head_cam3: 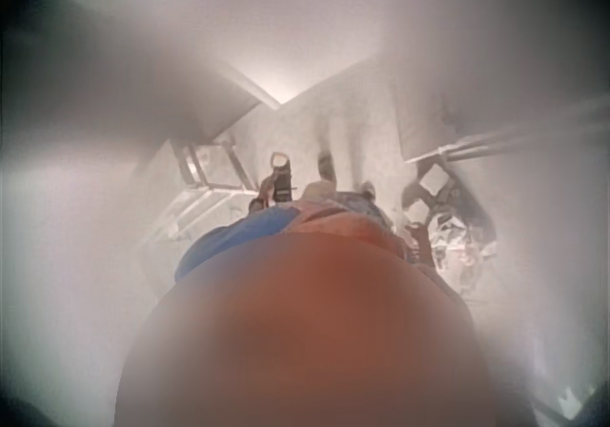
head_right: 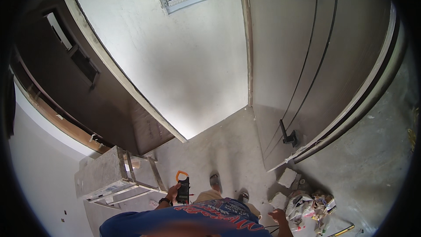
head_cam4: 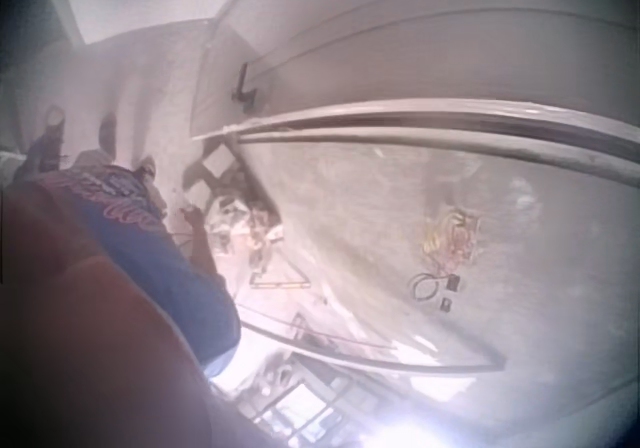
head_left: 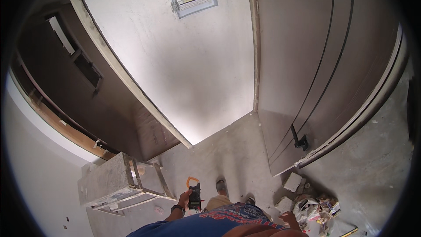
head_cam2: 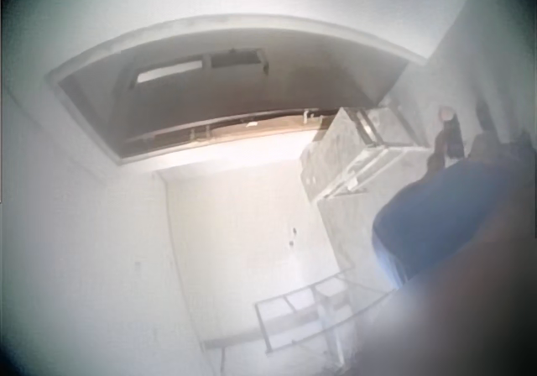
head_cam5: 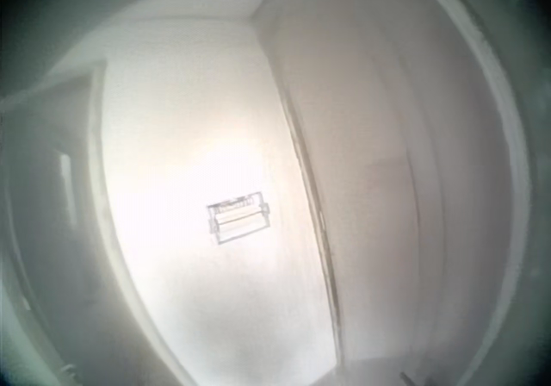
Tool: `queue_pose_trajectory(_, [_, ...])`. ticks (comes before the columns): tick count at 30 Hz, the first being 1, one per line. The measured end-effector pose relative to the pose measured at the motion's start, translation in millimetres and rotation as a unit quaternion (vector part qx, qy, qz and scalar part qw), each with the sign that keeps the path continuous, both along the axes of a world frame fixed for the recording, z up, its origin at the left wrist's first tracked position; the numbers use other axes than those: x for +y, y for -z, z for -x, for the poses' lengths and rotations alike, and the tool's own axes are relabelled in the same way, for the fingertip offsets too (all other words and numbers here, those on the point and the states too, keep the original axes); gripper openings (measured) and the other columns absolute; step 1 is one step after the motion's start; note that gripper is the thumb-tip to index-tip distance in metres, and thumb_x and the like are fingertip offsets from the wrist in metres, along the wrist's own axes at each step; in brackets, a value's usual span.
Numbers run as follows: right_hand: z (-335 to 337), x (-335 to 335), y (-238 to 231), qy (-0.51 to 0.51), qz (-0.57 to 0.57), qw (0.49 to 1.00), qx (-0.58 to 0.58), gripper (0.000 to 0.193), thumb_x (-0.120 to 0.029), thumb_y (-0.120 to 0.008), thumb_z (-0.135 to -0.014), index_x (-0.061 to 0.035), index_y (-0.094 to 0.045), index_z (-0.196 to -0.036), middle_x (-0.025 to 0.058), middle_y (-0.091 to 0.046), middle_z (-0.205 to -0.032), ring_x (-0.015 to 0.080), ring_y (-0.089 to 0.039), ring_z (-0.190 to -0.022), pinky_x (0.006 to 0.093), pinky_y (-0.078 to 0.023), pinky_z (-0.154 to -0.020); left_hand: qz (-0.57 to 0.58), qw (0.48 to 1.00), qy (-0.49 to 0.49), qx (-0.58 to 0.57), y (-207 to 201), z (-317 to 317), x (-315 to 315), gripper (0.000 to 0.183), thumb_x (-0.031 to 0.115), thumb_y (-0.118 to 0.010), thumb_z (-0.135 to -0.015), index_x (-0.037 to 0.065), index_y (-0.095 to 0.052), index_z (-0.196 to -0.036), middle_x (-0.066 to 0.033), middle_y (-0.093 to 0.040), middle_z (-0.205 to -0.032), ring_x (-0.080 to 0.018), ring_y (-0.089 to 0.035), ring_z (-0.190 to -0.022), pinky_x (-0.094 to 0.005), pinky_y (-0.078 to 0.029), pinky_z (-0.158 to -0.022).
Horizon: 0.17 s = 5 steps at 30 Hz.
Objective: The person uses a clamp multimeter to test an electrical distribution board. They repeatedly place the multimeter probes on various terminals and circuit breakers while holding the clamp around a wire, then toggle some breakers and continue testing.
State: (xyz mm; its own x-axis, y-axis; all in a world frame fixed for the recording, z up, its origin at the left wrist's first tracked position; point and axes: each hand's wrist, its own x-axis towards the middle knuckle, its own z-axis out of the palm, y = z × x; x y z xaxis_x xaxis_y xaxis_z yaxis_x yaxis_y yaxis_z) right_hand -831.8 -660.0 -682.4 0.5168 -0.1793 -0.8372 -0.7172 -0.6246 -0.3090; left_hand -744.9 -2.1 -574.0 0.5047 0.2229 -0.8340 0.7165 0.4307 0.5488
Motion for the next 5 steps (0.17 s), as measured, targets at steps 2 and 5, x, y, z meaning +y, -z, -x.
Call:
queue_pose_trajectory(2, [-34.2,-33.5,-9.4,-0.075,0.114,0.963,-0.232,0.034,-0.028,-0.090,-0.086,-0.0039,-0.077,-0.106,0.0106,-0.079,-0.092,0.0186,-0.074,-0.076,0.0371,-0.060,-0.069,-0.016,1.000,-0.012,0.002,-1.1,5.8,-5.7,0.037,0.040,-0.062,-0.107,0.007,-0.066,-0.125,-0.0093,-0.076,-0.097,-0.0262,-0.076,-0.081,-0.0494,-0.064,-0.073])
queue_pose_trajectory(5, [-123.5,-68.0,-26.2,0.193,-0.241,0.900,-0.307,0.082,-0.035,-0.085,-0.089,-0.0053,-0.047,-0.155,0.0182,-0.077,-0.119,0.0435,-0.074,-0.109,0.0586,-0.058,-0.101,-0.016,1.000,-0.022,0.007,1.7,18.5,-11.1,0.039,0.039,-0.066,-0.105,0.007,-0.066,-0.126,-0.0087,-0.076,-0.098,-0.0266,-0.076,-0.081,-0.0496,-0.064,-0.073])
